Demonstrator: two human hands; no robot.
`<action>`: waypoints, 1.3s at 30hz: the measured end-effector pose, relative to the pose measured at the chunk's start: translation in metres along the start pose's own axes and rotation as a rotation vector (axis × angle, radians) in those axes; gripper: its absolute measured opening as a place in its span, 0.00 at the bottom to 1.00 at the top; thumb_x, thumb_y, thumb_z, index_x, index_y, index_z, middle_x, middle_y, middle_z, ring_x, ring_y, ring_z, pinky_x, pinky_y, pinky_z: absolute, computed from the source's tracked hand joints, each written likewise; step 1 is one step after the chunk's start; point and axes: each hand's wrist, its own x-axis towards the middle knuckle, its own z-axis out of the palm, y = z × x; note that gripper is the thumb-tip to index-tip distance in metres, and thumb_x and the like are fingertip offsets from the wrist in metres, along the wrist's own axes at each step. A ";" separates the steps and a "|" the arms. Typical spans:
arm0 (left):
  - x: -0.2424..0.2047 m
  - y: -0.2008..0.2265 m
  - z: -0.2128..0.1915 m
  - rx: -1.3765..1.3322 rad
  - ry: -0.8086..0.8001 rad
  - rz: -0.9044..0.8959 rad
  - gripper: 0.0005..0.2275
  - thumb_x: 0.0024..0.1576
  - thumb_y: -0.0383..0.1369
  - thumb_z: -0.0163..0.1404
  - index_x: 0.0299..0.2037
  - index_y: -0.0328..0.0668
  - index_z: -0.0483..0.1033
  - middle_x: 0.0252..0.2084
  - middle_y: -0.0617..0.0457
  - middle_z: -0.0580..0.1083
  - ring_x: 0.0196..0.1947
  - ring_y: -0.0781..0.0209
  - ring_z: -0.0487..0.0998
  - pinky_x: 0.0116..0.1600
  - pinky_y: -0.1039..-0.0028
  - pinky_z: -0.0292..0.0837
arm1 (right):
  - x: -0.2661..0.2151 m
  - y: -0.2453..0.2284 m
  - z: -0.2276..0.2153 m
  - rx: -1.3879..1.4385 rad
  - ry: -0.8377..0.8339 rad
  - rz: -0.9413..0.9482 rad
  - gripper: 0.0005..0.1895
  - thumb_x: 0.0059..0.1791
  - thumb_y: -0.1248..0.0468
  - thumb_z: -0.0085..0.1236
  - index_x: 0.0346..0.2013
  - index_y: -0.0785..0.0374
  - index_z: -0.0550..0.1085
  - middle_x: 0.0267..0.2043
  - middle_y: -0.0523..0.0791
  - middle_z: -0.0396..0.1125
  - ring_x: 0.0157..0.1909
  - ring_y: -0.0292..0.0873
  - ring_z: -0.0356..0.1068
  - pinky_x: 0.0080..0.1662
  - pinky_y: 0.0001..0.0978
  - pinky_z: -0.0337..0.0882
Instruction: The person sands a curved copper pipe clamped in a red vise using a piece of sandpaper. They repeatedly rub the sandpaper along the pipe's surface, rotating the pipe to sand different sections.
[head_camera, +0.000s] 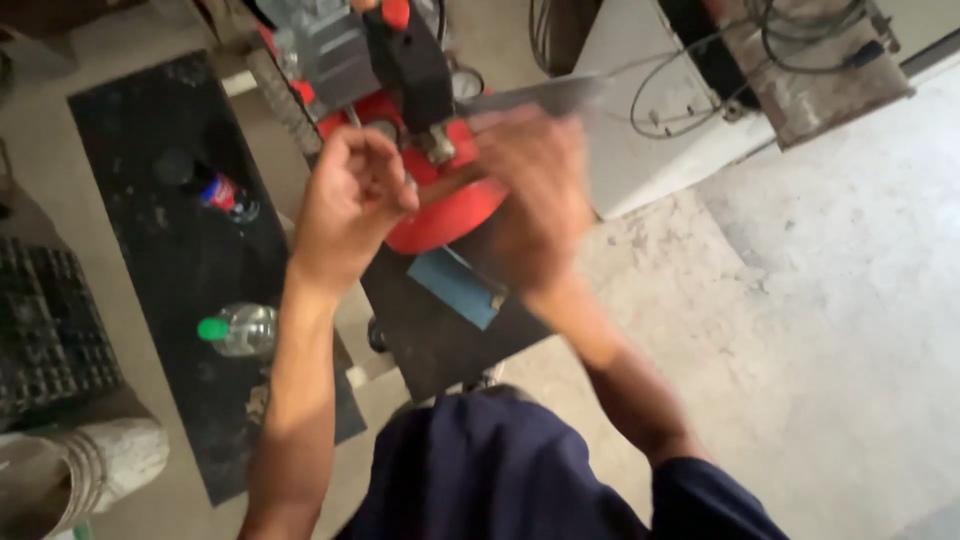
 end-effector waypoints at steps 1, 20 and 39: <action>-0.001 0.004 -0.001 -0.008 -0.027 -0.001 0.20 0.56 0.39 0.61 0.50 0.44 0.63 0.40 0.58 0.69 0.37 0.72 0.73 0.43 0.83 0.67 | -0.010 -0.019 0.005 -0.037 -0.094 -0.099 0.17 0.62 0.68 0.35 0.52 0.66 0.75 0.59 0.50 0.71 0.67 0.54 0.66 0.72 0.53 0.59; 0.011 0.011 -0.013 -0.002 -0.095 -0.047 0.23 0.48 0.34 0.69 0.44 0.48 0.64 0.33 0.63 0.65 0.32 0.74 0.65 0.39 0.83 0.65 | -0.041 -0.053 0.027 -0.220 -0.099 -0.007 0.27 0.62 0.63 0.21 0.59 0.67 0.73 0.64 0.55 0.68 0.72 0.55 0.61 0.75 0.55 0.54; 0.013 0.022 -0.008 0.085 -0.133 -0.048 0.21 0.51 0.27 0.66 0.44 0.49 0.63 0.32 0.62 0.64 0.32 0.74 0.66 0.40 0.83 0.66 | -0.043 -0.006 0.024 -0.257 0.101 0.100 0.34 0.52 0.85 0.22 0.66 0.67 0.69 0.71 0.51 0.60 0.78 0.53 0.53 0.81 0.55 0.48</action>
